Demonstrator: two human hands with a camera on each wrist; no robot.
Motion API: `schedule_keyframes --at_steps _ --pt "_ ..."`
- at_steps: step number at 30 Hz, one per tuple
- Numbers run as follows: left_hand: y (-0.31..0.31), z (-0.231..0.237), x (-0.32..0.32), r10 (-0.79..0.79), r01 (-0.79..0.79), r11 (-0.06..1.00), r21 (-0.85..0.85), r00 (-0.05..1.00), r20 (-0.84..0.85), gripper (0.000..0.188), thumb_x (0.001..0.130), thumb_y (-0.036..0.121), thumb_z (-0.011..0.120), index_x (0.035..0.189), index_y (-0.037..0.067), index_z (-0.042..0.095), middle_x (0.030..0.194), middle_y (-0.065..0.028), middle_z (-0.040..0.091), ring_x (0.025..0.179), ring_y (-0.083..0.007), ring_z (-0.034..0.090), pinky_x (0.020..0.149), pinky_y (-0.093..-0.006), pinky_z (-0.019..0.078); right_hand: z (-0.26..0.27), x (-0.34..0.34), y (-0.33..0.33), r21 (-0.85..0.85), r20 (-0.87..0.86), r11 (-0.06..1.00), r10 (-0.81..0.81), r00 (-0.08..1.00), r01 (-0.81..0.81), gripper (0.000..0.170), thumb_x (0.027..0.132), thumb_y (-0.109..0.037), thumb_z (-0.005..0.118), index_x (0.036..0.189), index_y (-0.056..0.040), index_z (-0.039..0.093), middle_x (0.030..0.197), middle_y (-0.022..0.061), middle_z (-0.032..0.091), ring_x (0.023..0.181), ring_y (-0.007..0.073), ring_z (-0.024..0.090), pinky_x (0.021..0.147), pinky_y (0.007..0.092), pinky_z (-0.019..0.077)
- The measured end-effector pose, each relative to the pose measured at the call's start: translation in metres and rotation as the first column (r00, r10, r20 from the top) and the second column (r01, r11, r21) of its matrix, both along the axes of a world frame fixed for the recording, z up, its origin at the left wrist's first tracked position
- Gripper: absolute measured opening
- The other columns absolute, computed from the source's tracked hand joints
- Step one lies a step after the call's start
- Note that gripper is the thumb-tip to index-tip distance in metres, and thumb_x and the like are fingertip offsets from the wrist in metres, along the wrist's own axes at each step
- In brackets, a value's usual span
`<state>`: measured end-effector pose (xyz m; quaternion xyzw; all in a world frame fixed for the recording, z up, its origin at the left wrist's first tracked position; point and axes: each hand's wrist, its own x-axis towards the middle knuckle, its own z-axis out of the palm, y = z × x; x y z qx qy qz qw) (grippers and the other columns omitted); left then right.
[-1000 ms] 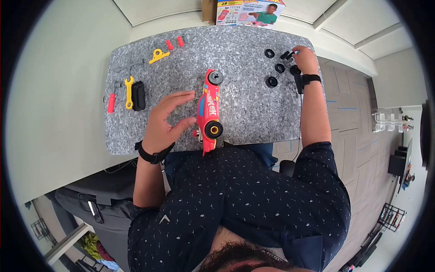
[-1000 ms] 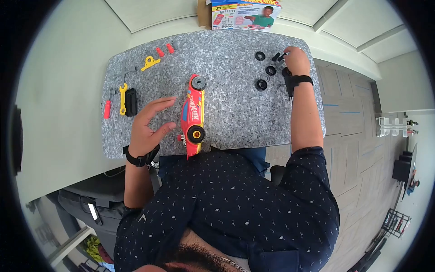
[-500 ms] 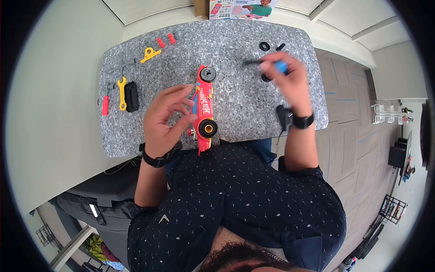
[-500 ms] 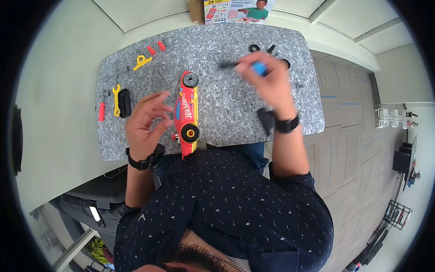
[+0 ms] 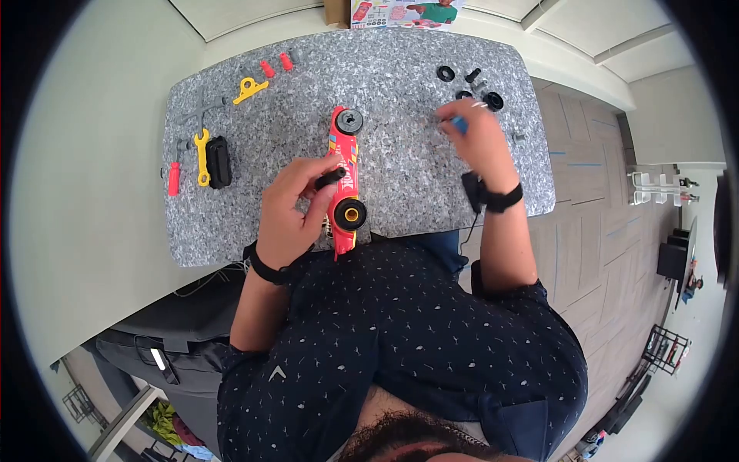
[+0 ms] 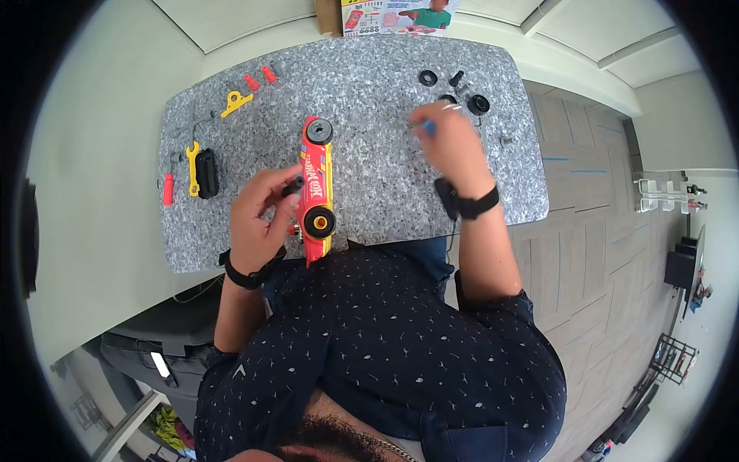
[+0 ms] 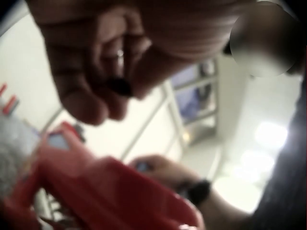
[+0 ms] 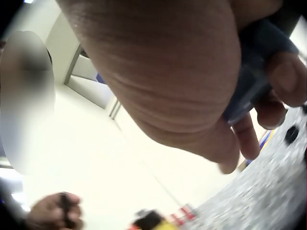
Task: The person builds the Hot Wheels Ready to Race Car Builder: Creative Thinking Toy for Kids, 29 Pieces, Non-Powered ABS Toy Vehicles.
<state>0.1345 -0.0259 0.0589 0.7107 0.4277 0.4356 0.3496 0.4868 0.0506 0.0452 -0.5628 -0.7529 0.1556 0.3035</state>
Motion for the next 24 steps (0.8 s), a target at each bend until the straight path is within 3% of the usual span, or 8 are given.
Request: schedule_keyframes --at_steps 4,7,10,13,16,19,20,24 --pt "-0.004 -0.003 -0.015 0.035 -0.035 0.999 0.006 0.999 0.007 0.035 0.097 -0.005 0.074 0.131 0.005 0.076 0.114 -0.0109 0.075 0.093 -0.0191 0.072 0.079 -0.0298 0.0568 -0.035 0.068 0.041 0.059 0.207 0.981 -0.192 0.959 0.184 0.032 0.086 0.007 0.075 0.116 -0.0057 0.081 0.127 0.0163 0.078 0.117 0.0405 0.074 0.100 0.0489 0.0601" --pt "-0.006 -0.005 -0.024 0.018 -0.016 0.997 -0.077 1.000 0.016 0.035 0.101 -0.007 0.070 0.135 0.002 0.074 0.126 -0.0083 0.069 0.105 -0.0131 0.067 0.090 -0.0270 0.0546 -0.050 0.078 0.054 0.067 0.246 0.996 -0.067 0.967 0.052 0.034 0.087 0.007 0.075 0.117 -0.0070 0.080 0.133 0.0147 0.076 0.123 0.0389 0.073 0.103 0.0490 0.0601" --pt "-0.005 -0.002 -0.028 0.011 -0.013 0.998 -0.055 0.999 -0.035 0.033 0.103 -0.007 0.068 0.135 0.001 0.071 0.121 -0.0077 0.068 0.105 -0.0130 0.067 0.090 -0.0274 0.0549 -0.061 0.077 0.064 0.018 0.303 0.999 -0.044 0.952 0.040 0.034 0.087 0.007 0.076 0.117 -0.0074 0.080 0.133 0.0125 0.077 0.125 0.0390 0.072 0.106 0.0493 0.0601" --pt "-0.009 -0.014 -0.028 0.027 -0.018 0.995 -0.099 0.996 0.087 0.028 0.104 -0.008 0.064 0.130 0.000 0.067 0.116 -0.0071 0.066 0.099 -0.0120 0.064 0.087 -0.0270 0.0538 -0.056 0.074 0.068 -0.095 0.338 0.993 -0.040 0.940 0.076 0.038 0.087 0.006 0.077 0.122 -0.0091 0.078 0.134 0.0136 0.076 0.124 0.0399 0.072 0.105 0.0496 0.0608" --pt "-0.015 -0.013 -0.026 0.033 0.040 0.974 -0.223 0.948 0.315 0.023 0.103 -0.009 0.062 0.124 0.001 0.063 0.108 -0.0055 0.063 0.091 -0.0110 0.060 0.083 -0.0264 0.0509 -0.067 0.074 0.068 -0.029 0.358 0.996 -0.065 0.932 0.080 0.042 0.089 0.003 0.078 0.129 -0.0104 0.075 0.135 0.0159 0.075 0.121 0.0415 0.073 0.103 0.0504 0.0620" --pt "-0.017 -0.024 -0.036 0.045 0.032 0.971 -0.236 0.948 0.314 0.017 0.101 -0.005 0.065 0.116 0.002 0.065 0.100 -0.0055 0.061 0.088 -0.0117 0.061 0.080 -0.0281 0.0512 -0.074 0.071 0.063 0.043 0.369 0.997 -0.076 0.926 0.065 0.044 0.090 0.002 0.077 0.132 -0.0085 0.072 0.127 0.0184 0.075 0.122 0.0439 0.071 0.102 0.0502 0.0600" --pt "-0.019 -0.024 -0.036 0.037 0.015 0.977 -0.211 0.970 0.240 0.020 0.100 -0.003 0.068 0.118 0.003 0.066 0.099 -0.0050 0.060 0.088 -0.0119 0.060 0.080 -0.0285 0.0507 -0.075 0.072 0.063 0.084 0.357 0.996 -0.059 0.932 0.031 0.043 0.091 0.000 0.076 0.133 -0.0088 0.072 0.126 0.0191 0.075 0.119 0.0442 0.072 0.097 0.0519 0.0607" --pt "-0.025 -0.010 -0.031 -0.034 0.026 0.990 -0.141 0.998 -0.057 0.039 0.092 0.010 0.085 0.127 0.007 0.071 0.099 -0.0050 0.062 0.089 -0.0173 0.062 0.080 -0.0326 0.0513 -0.062 0.066 0.058 0.109 0.358 0.978 -0.206 0.911 0.179 0.039 0.091 0.000 0.078 0.128 -0.0090 0.074 0.121 0.0172 0.078 0.107 0.0408 0.076 0.093 0.0493 0.0637"
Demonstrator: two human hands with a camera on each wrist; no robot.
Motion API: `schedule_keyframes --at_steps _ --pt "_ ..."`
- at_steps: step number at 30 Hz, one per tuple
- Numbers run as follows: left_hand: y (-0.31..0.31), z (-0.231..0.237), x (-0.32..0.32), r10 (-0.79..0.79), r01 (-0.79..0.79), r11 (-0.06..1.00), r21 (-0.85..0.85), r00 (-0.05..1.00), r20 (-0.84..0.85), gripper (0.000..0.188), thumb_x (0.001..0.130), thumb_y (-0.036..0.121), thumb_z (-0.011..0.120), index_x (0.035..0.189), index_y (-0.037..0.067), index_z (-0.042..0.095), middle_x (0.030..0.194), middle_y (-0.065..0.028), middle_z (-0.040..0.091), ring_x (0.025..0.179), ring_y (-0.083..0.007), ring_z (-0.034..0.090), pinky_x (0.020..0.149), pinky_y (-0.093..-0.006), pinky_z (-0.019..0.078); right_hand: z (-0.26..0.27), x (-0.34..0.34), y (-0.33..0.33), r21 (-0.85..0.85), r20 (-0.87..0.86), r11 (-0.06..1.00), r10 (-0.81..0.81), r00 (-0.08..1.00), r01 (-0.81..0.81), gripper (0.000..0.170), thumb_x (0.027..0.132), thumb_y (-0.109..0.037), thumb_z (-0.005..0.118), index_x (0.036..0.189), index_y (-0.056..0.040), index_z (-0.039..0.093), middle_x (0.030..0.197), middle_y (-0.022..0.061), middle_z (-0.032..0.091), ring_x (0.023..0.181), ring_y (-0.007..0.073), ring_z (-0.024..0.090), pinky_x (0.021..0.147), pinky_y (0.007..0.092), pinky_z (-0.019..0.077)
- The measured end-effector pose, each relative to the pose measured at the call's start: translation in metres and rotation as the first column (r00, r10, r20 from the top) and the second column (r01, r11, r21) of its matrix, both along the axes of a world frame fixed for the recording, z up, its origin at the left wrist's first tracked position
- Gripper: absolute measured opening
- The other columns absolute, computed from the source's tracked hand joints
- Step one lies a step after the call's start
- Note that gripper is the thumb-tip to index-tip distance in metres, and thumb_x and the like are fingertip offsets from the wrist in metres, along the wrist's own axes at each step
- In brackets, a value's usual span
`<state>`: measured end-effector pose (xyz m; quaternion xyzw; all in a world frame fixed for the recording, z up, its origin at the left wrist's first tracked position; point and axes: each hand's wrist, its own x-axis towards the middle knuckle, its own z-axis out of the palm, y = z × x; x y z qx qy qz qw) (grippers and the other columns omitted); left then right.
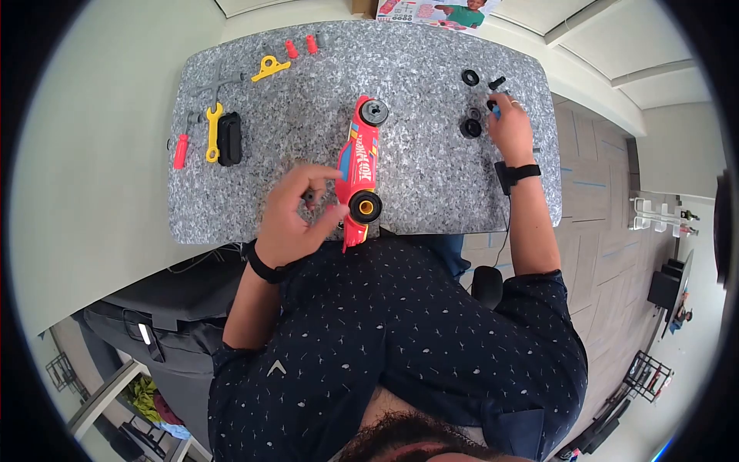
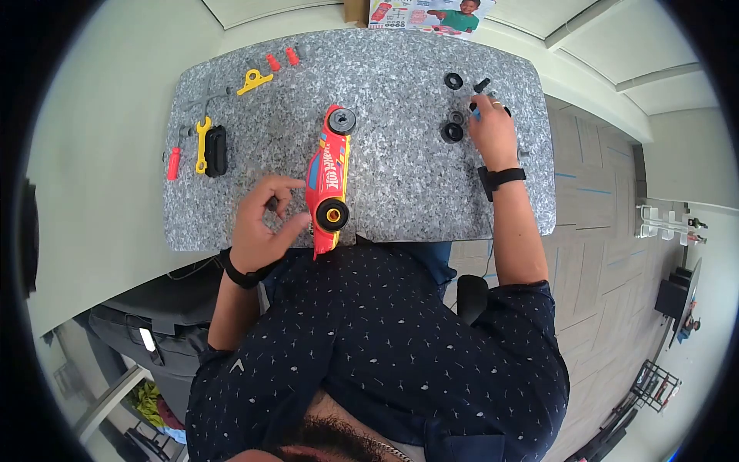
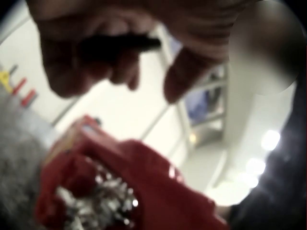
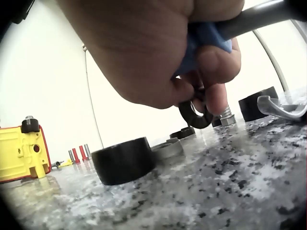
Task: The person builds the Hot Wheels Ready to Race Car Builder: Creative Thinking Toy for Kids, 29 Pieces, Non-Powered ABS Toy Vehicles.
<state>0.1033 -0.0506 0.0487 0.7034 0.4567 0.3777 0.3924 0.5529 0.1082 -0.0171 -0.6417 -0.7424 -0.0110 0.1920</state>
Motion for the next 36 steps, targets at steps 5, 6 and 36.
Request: schedule_keyframes --at_steps 5,6,36 --pt "-0.004 -0.002 0.020 -0.016 0.031 0.993 0.114 0.991 -0.131 0.065 0.075 0.022 0.100 0.134 0.011 0.074 0.098 -0.0055 0.061 0.089 -0.0244 0.059 0.085 -0.0378 0.0508 0.073 -0.072 -0.054 -0.218 -0.790 0.971 -0.118 0.601 -0.096 0.021 0.099 0.000 0.081 0.119 -0.0030 0.076 0.104 0.0102 0.081 0.080 0.0188 0.079 0.069 0.0314 0.0627" --pt "-0.006 -0.003 0.024 -0.007 0.023 0.993 0.118 0.991 -0.136 0.066 0.073 0.024 0.101 0.133 0.012 0.074 0.099 -0.0063 0.062 0.092 -0.0265 0.061 0.086 -0.0391 0.0515 0.086 -0.098 -0.076 -0.198 -0.866 0.956 -0.067 0.495 -0.218 0.019 0.100 0.001 0.081 0.118 -0.0022 0.076 0.102 0.0077 0.079 0.076 0.0136 0.076 0.066 0.0277 0.0598" --pt "-0.012 -0.034 0.045 0.145 -0.116 0.973 0.197 0.980 -0.137 0.059 0.071 0.020 0.093 0.124 0.010 0.067 0.110 -0.0111 0.067 0.101 -0.0350 0.066 0.088 -0.0445 0.0553 0.062 -0.174 -0.117 -0.126 -0.763 0.649 0.420 0.491 -0.750 0.039 0.080 -0.015 0.100 0.115 -0.0087 0.083 0.107 0.0073 0.076 0.100 0.0291 0.072 0.091 0.0391 0.0574"
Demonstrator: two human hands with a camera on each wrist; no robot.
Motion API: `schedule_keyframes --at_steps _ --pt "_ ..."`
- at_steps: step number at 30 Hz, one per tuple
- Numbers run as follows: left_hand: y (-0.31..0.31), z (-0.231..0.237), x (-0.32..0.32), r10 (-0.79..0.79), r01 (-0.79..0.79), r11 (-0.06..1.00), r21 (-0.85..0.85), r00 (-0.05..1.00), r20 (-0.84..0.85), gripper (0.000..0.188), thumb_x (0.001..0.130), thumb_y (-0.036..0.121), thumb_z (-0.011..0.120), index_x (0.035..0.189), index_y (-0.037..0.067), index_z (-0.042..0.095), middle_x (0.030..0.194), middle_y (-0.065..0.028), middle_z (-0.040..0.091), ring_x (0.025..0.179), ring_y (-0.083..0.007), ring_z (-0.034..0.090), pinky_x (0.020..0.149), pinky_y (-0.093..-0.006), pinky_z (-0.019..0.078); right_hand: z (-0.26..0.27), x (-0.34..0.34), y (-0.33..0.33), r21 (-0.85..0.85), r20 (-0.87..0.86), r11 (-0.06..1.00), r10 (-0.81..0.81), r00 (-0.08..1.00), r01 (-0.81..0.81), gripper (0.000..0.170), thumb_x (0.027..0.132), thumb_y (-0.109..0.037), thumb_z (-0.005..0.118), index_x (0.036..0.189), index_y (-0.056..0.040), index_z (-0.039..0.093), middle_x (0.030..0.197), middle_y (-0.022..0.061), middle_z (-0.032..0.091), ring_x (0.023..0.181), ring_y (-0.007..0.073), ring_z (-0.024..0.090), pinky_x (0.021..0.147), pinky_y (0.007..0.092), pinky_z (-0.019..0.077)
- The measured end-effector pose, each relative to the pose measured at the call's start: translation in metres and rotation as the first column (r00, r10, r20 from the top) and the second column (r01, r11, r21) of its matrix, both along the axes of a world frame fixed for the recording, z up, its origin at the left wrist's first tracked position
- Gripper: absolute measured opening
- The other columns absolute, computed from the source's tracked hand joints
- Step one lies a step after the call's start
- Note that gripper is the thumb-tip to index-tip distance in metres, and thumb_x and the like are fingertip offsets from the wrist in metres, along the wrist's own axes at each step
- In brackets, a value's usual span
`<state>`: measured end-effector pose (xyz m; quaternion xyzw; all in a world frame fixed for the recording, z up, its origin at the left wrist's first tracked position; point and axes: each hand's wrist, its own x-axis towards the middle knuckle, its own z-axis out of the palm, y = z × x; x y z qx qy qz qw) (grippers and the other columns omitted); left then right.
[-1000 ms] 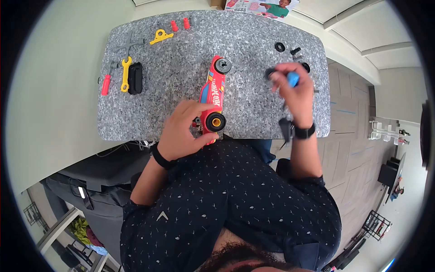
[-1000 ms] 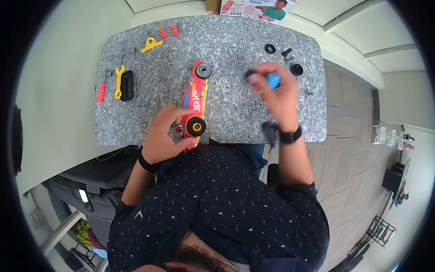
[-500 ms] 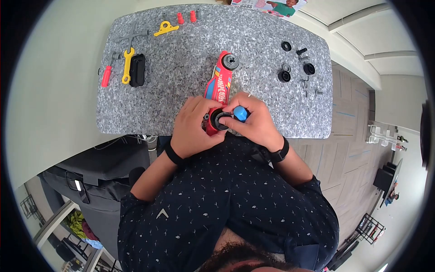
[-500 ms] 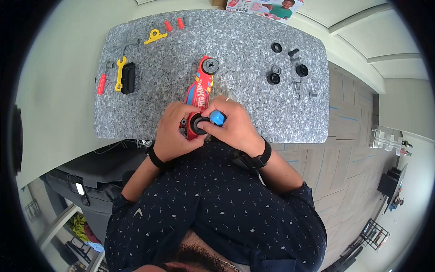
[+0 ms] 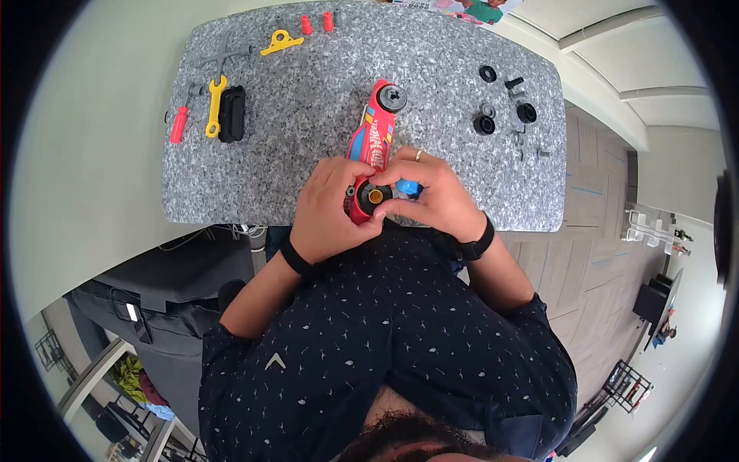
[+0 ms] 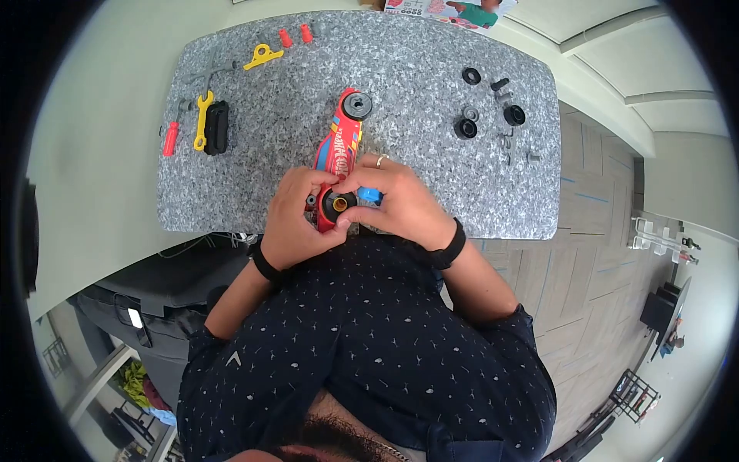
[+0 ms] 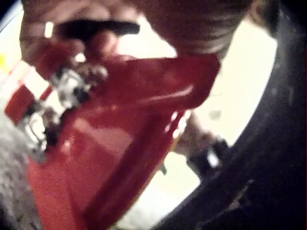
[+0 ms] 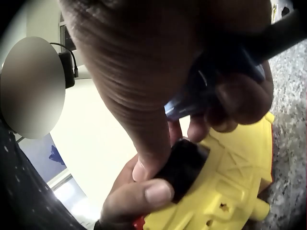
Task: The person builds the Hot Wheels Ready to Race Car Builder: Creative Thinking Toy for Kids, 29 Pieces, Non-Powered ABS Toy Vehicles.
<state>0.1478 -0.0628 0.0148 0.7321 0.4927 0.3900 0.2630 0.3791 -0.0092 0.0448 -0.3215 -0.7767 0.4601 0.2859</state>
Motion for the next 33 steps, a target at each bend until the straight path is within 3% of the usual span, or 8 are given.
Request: schedule_keyframes --at_steps 4,7,10,14,17,20,29,33 --pt "-0.001 0.005 0.001 0.012 -0.012 1.000 -0.005 1.000 -0.007 0.056 0.074 0.021 0.093 0.122 0.010 0.066 0.108 -0.0101 0.068 0.101 -0.0365 0.067 0.086 -0.0465 0.0565 -0.005 -0.002 -0.010 0.037 -0.003 0.997 -0.064 0.998 0.064 0.043 0.081 -0.020 0.099 0.117 -0.0083 0.080 0.105 0.0098 0.076 0.099 0.0349 0.074 0.088 0.0438 0.0590" --pt "-0.002 0.006 -0.002 -0.015 0.014 0.999 -0.032 1.000 -0.003 0.066 0.074 0.022 0.094 0.131 0.009 0.063 0.106 -0.0077 0.062 0.096 -0.0265 0.062 0.085 -0.0413 0.0538 -0.006 0.000 -0.014 0.086 0.007 0.992 -0.095 0.995 0.094 0.046 0.082 -0.019 0.099 0.122 -0.0092 0.079 0.102 0.0094 0.075 0.091 0.0312 0.073 0.083 0.0405 0.0582" --pt "-0.008 0.021 -0.013 -0.045 0.088 0.970 -0.225 0.981 0.190 0.052 0.090 0.018 0.088 0.131 0.006 0.058 0.118 -0.0123 0.062 0.103 -0.0254 0.065 0.090 -0.0396 0.0554 -0.007 0.008 -0.018 -0.028 -0.055 0.987 -0.162 0.985 0.160 0.042 0.089 -0.015 0.095 0.127 -0.0084 0.078 0.098 0.0055 0.072 0.086 0.0193 0.068 0.079 0.0333 0.0543" --pt "-0.011 0.015 -0.026 -0.082 0.184 0.965 -0.188 0.890 0.449 0.024 0.105 -0.010 0.054 0.126 0.000 0.050 0.125 -0.0159 0.058 0.109 -0.0245 0.062 0.096 -0.0354 0.0519 -0.018 0.026 -0.023 -0.197 -0.179 0.923 -0.366 0.913 0.331 0.029 0.102 -0.010 0.084 0.130 -0.0045 0.076 0.094 -0.0021 0.068 0.084 0.0063 0.058 0.075 0.0262 0.0489" --pt "-0.002 0.028 -0.030 -0.153 0.177 0.980 -0.089 0.962 0.227 0.029 0.107 -0.008 0.058 0.134 0.001 0.056 0.128 -0.0141 0.057 0.104 -0.0198 0.059 0.094 -0.0353 0.0518 -0.018 0.035 -0.021 -0.235 -0.173 0.888 -0.439 0.882 0.396 0.028 0.103 -0.010 0.083 0.130 -0.0044 0.076 0.094 -0.0018 0.068 0.083 0.0071 0.059 0.075 0.0264 0.0493" --pt "0.004 0.052 -0.032 -0.196 0.197 0.980 -0.041 0.980 0.037 0.035 0.105 -0.003 0.069 0.139 0.004 0.067 0.124 -0.0167 0.059 0.106 -0.0284 0.064 0.092 -0.0372 0.0549 -0.013 0.037 -0.021 -0.236 -0.157 0.875 -0.464 0.872 0.423 0.026 0.104 -0.010 0.083 0.128 -0.0048 0.077 0.094 -0.0014 0.070 0.084 0.0070 0.060 0.076 0.0259 0.0495" --pt "0.004 0.061 -0.035 -0.139 0.139 0.990 -0.036 0.990 0.002 0.034 0.086 0.003 0.092 0.119 0.005 0.083 0.105 -0.0079 0.078 0.077 -0.0195 0.073 0.067 -0.0313 0.0577 -0.017 0.037 -0.022 -0.211 -0.140 0.877 -0.464 0.875 0.432 0.025 0.104 -0.012 0.083 0.127 -0.0051 0.078 0.095 -0.0011 0.071 0.084 0.0067 0.060 0.076 0.0256 0.0495" --pt "0.013 0.056 -0.024 -0.248 0.254 0.966 0.057 0.964 -0.091 0.029 0.093 0.002 0.085 0.121 0.005 0.082 0.111 -0.0089 0.076 0.091 -0.0255 0.074 0.079 -0.0370 0.0606 -0.016 0.038 -0.022 -0.198 -0.139 0.876 -0.469 0.872 0.439 0.024 0.104 -0.012 0.084 0.126 -0.0056 0.078 0.095 -0.0016 0.070 0.083 0.0067 0.060 0.076 0.0256 0.0492"
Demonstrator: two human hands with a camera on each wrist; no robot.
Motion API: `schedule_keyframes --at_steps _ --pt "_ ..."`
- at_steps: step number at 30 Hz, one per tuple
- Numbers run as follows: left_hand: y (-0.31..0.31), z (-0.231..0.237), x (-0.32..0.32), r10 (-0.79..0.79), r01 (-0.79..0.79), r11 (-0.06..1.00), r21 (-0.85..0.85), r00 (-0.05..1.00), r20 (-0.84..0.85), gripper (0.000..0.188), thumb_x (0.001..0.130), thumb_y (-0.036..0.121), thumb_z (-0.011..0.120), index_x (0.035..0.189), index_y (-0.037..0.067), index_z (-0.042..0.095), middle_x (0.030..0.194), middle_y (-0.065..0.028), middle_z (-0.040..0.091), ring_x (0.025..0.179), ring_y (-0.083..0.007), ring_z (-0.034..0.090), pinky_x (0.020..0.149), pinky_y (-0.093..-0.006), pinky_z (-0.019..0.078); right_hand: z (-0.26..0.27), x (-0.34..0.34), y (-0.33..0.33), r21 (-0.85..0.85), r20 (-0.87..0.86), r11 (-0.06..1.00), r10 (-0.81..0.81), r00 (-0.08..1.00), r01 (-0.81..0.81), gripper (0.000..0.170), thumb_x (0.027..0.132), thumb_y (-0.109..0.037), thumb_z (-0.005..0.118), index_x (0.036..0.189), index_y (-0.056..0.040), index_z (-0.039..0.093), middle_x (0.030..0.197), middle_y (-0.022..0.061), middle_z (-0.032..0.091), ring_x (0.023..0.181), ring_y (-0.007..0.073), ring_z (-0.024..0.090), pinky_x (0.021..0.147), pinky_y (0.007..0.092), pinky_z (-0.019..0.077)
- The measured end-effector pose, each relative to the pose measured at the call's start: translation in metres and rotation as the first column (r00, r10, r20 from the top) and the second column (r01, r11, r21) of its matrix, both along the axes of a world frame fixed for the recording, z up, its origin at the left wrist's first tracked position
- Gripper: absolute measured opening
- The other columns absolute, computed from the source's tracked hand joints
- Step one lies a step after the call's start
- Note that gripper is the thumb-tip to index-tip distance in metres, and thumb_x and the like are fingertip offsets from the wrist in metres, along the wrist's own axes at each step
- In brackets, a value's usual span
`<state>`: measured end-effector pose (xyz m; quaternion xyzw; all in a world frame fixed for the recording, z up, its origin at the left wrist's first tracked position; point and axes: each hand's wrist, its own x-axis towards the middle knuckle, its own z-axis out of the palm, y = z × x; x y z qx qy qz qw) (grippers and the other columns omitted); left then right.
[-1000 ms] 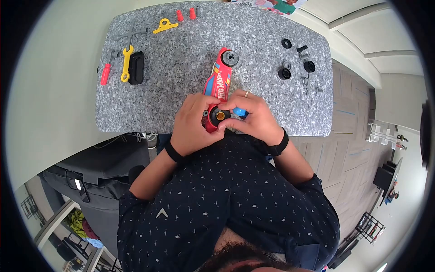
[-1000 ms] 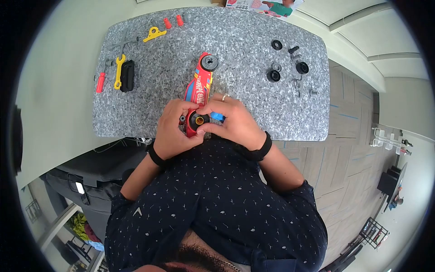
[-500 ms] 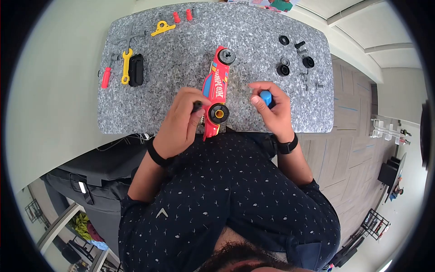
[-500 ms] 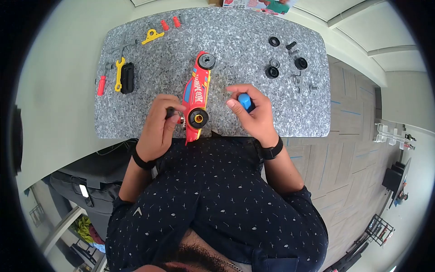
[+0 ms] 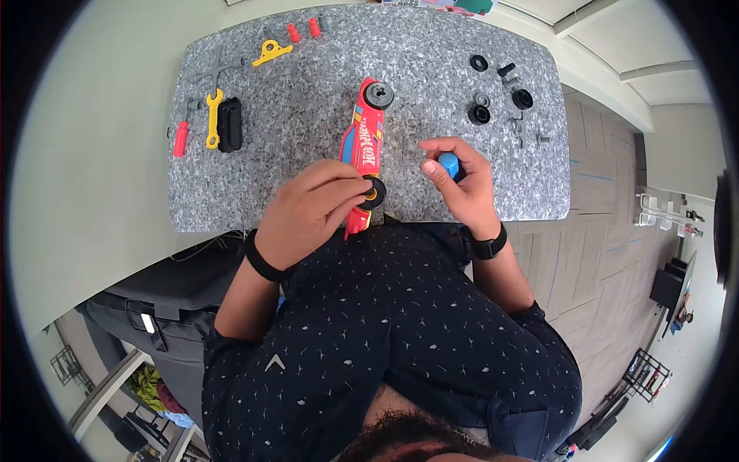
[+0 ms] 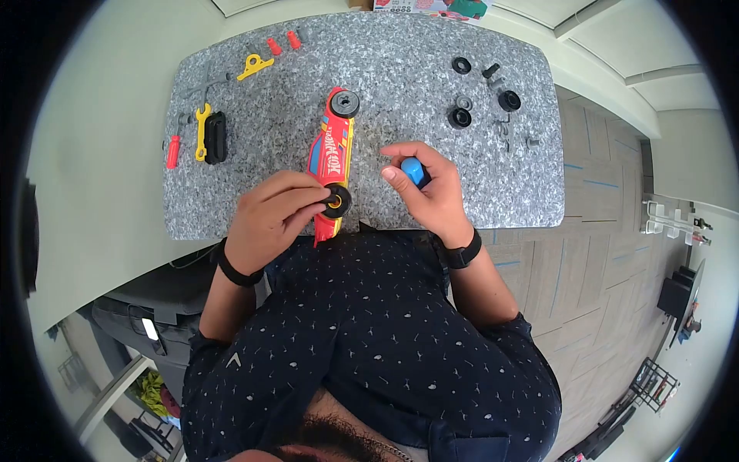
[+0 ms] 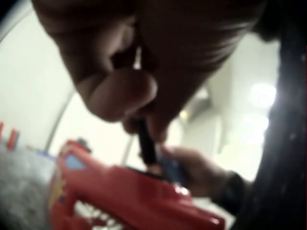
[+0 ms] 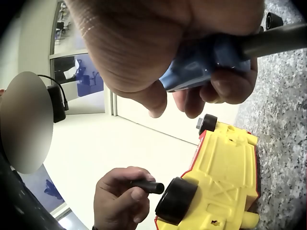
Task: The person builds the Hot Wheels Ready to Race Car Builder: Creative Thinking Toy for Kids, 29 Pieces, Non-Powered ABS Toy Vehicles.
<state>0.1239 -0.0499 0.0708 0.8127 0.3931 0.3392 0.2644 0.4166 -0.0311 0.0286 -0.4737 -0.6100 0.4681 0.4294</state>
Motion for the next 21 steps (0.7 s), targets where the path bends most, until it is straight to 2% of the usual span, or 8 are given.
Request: schedule_keyframes --at_steps 3,6,8,11,14,16,20,21 --pt "0.003 0.000 0.005 -0.082 0.083 0.997 0.000 0.992 -0.100 0.034 0.095 0.002 0.081 0.128 0.006 0.080 0.117 -0.0094 0.074 0.100 -0.0286 0.073 0.087 -0.0405 0.0603 0.007 -0.002 -0.002 -0.040 -0.062 0.999 -0.015 0.998 0.012 0.024 0.108 -0.012 0.075 0.130 -0.0035 0.077 0.099 0.0009 0.071 0.087 0.0082 0.060 0.078 0.0260 0.0493" --pt "0.004 0.002 0.009 -0.134 0.136 0.991 0.000 0.975 -0.175 0.047 0.095 0.001 0.079 0.141 0.007 0.074 0.121 -0.0100 0.072 0.103 -0.0294 0.071 0.091 -0.0418 0.0596 0.021 -0.005 0.000 0.029 -0.356 0.994 0.110 0.928 -0.107 0.033 0.112 -0.018 0.063 0.138 0.0016 0.071 0.108 0.0067 0.071 0.096 0.0125 0.062 0.087 0.0297 0.0505" --pt "0.002 0.004 0.014 -0.121 0.123 0.992 -0.003 0.972 -0.203 0.058 0.093 0.001 0.080 0.149 0.008 0.069 0.121 -0.0101 0.072 0.100 -0.0294 0.071 0.090 -0.0412 0.0599 0.036 -0.014 -0.001 0.117 -0.461 0.984 0.175 0.870 -0.136 0.039 0.113 -0.021 0.057 0.140 0.0046 0.067 0.114 0.0109 0.071 0.103 0.0165 0.063 0.093 0.0334 0.0503" --pt "-0.001 0.011 0.018 -0.051 0.044 0.975 -0.220 0.998 -0.026 0.066 0.090 0.005 0.085 0.153 0.007 0.064 0.121 -0.0107 0.071 0.096 -0.0264 0.071 0.084 -0.0388 0.0601 0.050 -0.030 -0.003 0.257 -0.545 0.953 0.281 0.790 -0.162 0.043 0.113 -0.025 0.054 0.139 0.0064 0.065 0.119 0.0152 0.071 0.109 0.0211 0.065 0.099 0.0378 0.0502" --pt "-0.001 0.010 0.016 0.039 -0.026 0.968 -0.249 0.998 0.049 0.062 0.087 0.012 0.092 0.144 0.005 0.068 0.117 -0.0097 0.073 0.087 -0.0215 0.071 0.076 -0.0363 0.0589 0.054 -0.047 0.001 0.364 -0.580 0.907 0.398 0.710 -0.211 0.038 0.112 -0.023 0.055 0.135 0.0055 0.066 0.121 0.0178 0.071 0.111 0.0246 0.067 0.099 0.0400 0.0511" --pt "-0.002 0.006 0.012 0.038 -0.016 0.967 -0.254 0.996 0.084 0.061 0.086 0.012 0.093 0.142 0.007 0.069 0.112 -0.0093 0.071 0.088 -0.0245 0.072 0.076 -0.0370 0.0593 0.053 -0.057 0.003 0.387 -0.572 0.887 0.445 0.689 -0.251 0.037 0.112 -0.022 0.056 0.135 0.0052 0.066 0.121 0.0179 0.070 0.110 0.0250 0.067 0.099 0.0406 0.0514" --pt "-0.005 -0.010 0.010 0.090 -0.070 0.973 -0.218 0.992 0.084 0.047 0.086 0.015 0.095 0.128 0.007 0.074 0.099 -0.0081 0.071 0.079 -0.0253 0.072 0.072 -0.0370 0.0581 0.049 -0.067 0.004 0.337 -0.467 0.879 0.468 0.750 -0.338 0.033 0.107 -0.011 0.055 0.131 0.0028 0.072 0.123 0.0176 0.070 0.108 0.0250 0.068 0.097 0.0408 0.0537" --pt "-0.006 -0.014 0.011 0.113 -0.085 0.973 -0.213 0.986 0.119 0.046 0.086 0.016 0.095 0.126 0.007 0.075 0.097 -0.0080 0.071 0.078 -0.0255 0.072 0.072 -0.0369 0.0580 0.042 -0.069 0.003 0.313 -0.493 0.883 0.465 0.735 -0.349 0.036 0.104 -0.007 0.053 0.132 0.0031 0.074 0.129 0.0200 0.071 0.115 0.0279 0.070 0.102 0.0413 0.0550"
